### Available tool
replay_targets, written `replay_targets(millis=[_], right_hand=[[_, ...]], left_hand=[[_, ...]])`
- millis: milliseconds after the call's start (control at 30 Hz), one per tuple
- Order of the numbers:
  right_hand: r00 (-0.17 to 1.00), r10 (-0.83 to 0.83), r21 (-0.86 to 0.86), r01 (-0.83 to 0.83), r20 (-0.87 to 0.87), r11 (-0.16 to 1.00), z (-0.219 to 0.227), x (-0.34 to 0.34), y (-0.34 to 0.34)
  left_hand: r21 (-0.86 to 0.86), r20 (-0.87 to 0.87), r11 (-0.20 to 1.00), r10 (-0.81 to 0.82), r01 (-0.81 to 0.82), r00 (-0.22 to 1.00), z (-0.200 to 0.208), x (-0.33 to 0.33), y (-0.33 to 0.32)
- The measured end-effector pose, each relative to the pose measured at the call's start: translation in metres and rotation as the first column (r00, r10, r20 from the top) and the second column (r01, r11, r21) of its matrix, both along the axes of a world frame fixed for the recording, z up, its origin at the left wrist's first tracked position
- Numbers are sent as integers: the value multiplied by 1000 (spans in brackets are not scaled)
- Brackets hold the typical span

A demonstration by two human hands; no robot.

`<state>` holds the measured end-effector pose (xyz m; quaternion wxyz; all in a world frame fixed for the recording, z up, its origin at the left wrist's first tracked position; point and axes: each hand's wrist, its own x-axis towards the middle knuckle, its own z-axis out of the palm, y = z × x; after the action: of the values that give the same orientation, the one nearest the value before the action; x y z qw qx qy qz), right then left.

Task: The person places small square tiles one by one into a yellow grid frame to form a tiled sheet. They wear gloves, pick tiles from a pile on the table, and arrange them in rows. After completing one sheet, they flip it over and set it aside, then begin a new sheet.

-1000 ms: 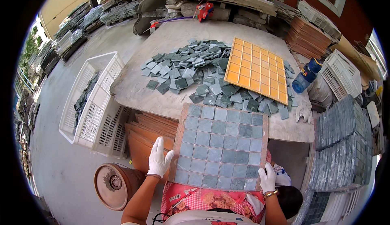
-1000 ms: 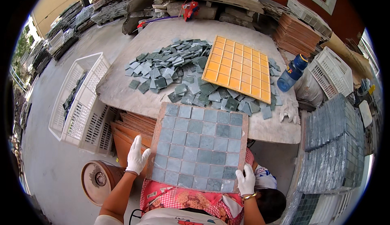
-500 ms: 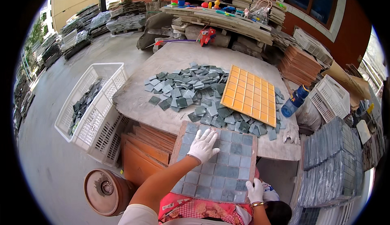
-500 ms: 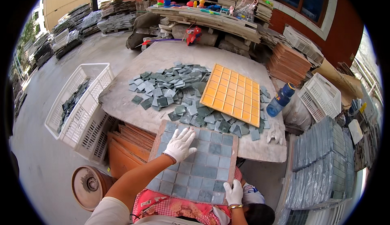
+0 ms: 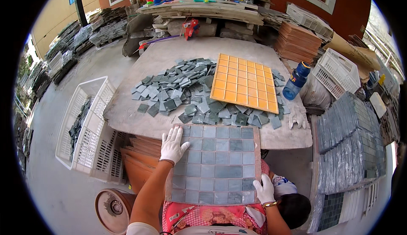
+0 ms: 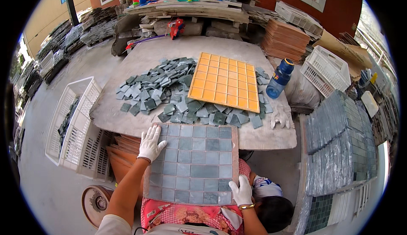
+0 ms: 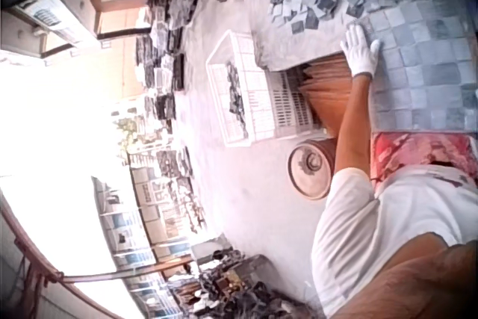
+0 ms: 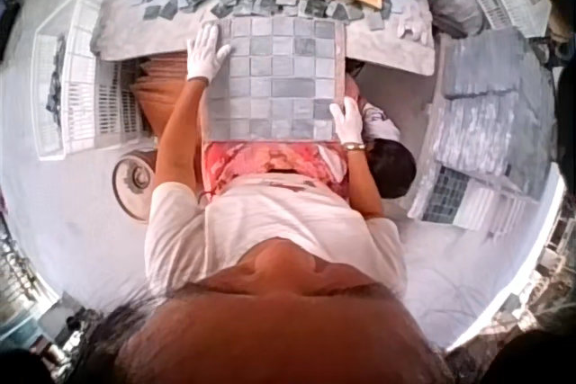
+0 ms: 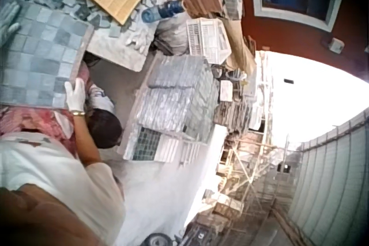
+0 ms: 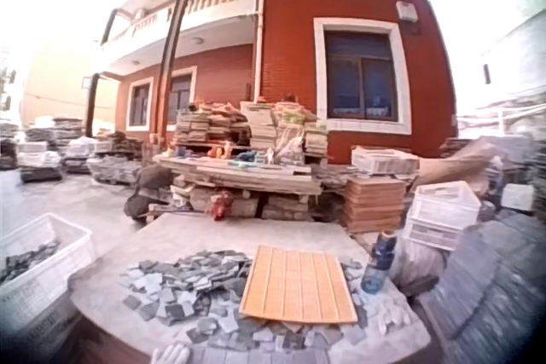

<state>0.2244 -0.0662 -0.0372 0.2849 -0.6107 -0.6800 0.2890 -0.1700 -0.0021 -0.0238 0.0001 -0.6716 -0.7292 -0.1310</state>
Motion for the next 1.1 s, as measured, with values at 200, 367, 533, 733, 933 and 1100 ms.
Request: replay_targets(millis=[200, 367, 533, 733, 933, 1100], right_hand=[[1000, 1, 39, -1, 3, 999, -8, 0, -1], [990, -37, -44, 31, -139, 999, -10, -3, 2], [948, -248, -336, 171, -202, 926, 2, -6, 8], [972, -172, -179, 142, -162, 973, -21, 6, 15], [991, -130, 16, 130, 9, 991, -20, -6, 11], [972, -211, -7, 213, 101, 977, -19, -5, 8]], left_hand=[[223, 340, 965, 56, -138, 939, -13, 6, -71], [-353, 932, 923, 361, 150, -29, -30, -30, -112], [-466, 816, 857, 512, 221, -266, -24, -31, -60], [-560, 817, 819, 571, 127, -79, -19, -37, 23], [-458, 879, 888, 458, 30, -136, -79, -34, 42], [-497, 829, 843, 532, -207, 173, -11, -5, 21]])
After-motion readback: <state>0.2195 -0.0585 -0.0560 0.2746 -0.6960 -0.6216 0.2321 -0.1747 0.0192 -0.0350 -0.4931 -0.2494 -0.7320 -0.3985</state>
